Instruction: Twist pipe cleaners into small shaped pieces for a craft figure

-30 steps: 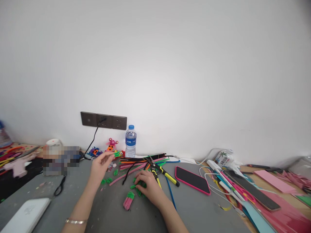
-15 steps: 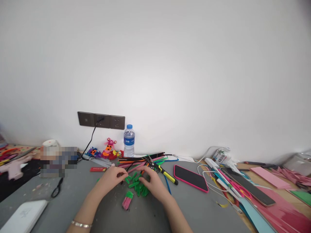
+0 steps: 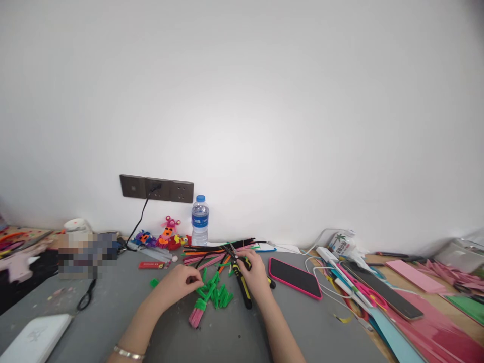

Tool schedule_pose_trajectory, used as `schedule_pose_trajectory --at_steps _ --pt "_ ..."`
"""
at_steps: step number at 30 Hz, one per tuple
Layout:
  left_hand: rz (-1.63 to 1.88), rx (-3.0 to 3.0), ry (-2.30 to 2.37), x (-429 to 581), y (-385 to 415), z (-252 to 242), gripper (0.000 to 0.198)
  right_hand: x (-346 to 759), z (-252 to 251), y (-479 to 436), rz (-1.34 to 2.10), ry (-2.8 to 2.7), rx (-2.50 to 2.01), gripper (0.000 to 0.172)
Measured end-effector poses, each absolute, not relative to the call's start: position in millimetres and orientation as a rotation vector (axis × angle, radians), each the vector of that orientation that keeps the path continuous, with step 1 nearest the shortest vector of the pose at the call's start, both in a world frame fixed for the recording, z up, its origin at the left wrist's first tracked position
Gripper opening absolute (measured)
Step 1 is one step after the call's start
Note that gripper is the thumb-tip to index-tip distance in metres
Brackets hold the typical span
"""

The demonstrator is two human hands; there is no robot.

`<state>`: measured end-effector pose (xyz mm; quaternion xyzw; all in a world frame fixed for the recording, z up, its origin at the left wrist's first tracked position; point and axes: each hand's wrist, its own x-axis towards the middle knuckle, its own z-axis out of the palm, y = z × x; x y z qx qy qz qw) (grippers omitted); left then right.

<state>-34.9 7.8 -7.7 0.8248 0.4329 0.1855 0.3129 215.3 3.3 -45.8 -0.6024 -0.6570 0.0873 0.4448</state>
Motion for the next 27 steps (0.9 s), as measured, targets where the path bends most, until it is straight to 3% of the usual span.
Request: schedule_pose_trajectory --at_steps 7,27 --pt "0.560 2.212 1.205 -34 10 -7 0.031 182 -45 -10 -0.064 -1.954 -1.745 0.020" --pt "0.558 2.250 1.162 -30 6 -4 0.030 179 -43 -7 0.030 -2.043 -1.486 0.013"
